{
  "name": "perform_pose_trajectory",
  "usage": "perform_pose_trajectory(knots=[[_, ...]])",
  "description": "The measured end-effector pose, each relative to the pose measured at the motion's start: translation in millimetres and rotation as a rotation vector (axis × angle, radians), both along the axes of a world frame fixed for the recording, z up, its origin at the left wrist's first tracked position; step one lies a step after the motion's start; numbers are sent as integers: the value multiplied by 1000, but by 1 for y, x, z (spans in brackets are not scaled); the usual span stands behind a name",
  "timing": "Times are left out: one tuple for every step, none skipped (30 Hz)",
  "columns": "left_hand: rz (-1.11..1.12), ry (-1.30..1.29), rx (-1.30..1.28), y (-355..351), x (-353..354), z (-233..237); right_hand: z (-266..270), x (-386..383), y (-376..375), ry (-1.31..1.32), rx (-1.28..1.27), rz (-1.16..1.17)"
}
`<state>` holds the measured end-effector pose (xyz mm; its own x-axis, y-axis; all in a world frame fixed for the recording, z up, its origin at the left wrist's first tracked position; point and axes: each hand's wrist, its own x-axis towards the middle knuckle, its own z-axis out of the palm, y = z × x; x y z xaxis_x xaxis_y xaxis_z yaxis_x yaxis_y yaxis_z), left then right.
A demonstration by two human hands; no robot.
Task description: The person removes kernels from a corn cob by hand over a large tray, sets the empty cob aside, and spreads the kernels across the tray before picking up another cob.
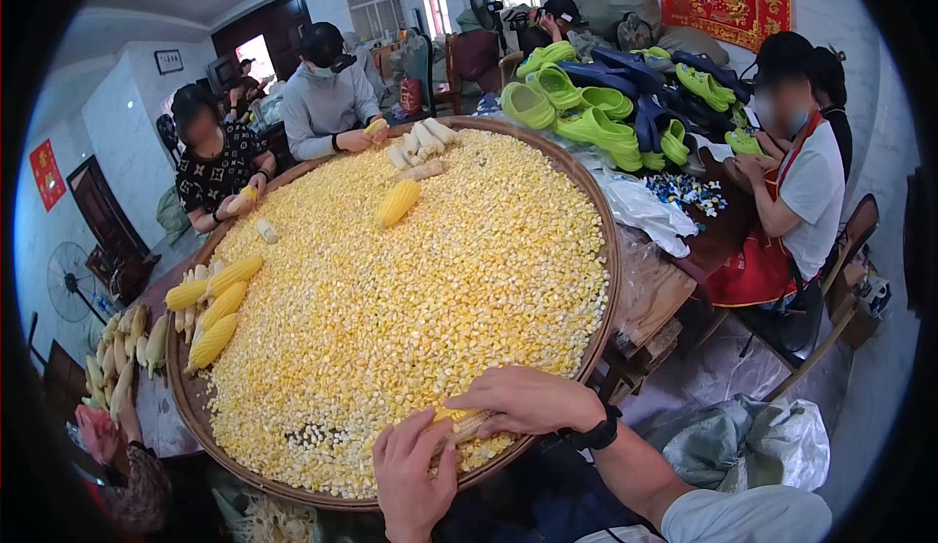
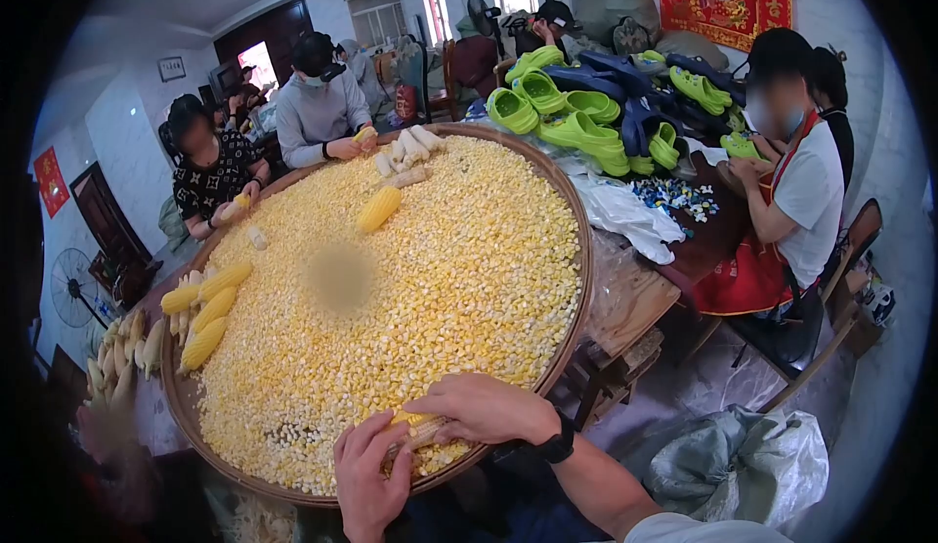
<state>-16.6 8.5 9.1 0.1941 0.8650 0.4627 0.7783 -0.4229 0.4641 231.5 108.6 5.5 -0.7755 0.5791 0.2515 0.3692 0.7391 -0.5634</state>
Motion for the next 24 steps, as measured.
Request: perform_pose_trajectory(knots=[[-3,3,2,0,0,0,0,0,0,3,3,0],[-2,-3,3,0,0,0,0,0,0,4,2,1],[-1,-8,4,0,0,-1,-1,0,0,6,2,1],[-2,-13,6,0,0,-2,-1,1,0,7,3,0],[-3,-17,1,1,-1,-2,-1,1,0,10,4,1],[-4,-21,-4,1,-1,-3,-1,1,0,12,3,2],[-4,-24,-11,1,-2,-3,-1,1,0,14,2,4],[-6,-23,-17,1,-2,-3,-1,1,0,13,5,3],[-8,-21,-22,0,-2,-2,-1,1,0,12,7,2],[-9,-20,-28,0,-2,-1,-1,1,0,10,10,2],[-4,-22,-30,0,0,1,-1,0,0,6,4,3],[1,-25,-32,0,2,4,0,0,0,1,-2,5],[6,-29,-33,0,3,6,1,0,1,-4,-8,7],[1,4,-24,0,3,6,1,0,1,3,-6,8],[-5,37,-15,0,1,5,0,0,0,10,-5,7],[-13,70,-6,1,0,4,0,0,0,17,-3,6],[-15,63,0,1,0,3,0,0,-1,23,-6,0],[-16,57,5,2,0,1,1,0,-1,29,-9,-5],[-16,50,9,2,-1,0,1,0,-2,35,-12,-10],[-19,30,12,2,-1,-1,1,0,-2,35,-10,-7],[-21,10,15,2,-1,-2,2,0,-2,35,-8,-3],[-22,-9,19,1,-2,-3,2,0,-1,34,-5,1],[-19,-22,17,1,-2,-3,3,0,-2,32,-6,1],[-17,-34,14,1,-1,-3,4,0,-2,29,-7,-1]])
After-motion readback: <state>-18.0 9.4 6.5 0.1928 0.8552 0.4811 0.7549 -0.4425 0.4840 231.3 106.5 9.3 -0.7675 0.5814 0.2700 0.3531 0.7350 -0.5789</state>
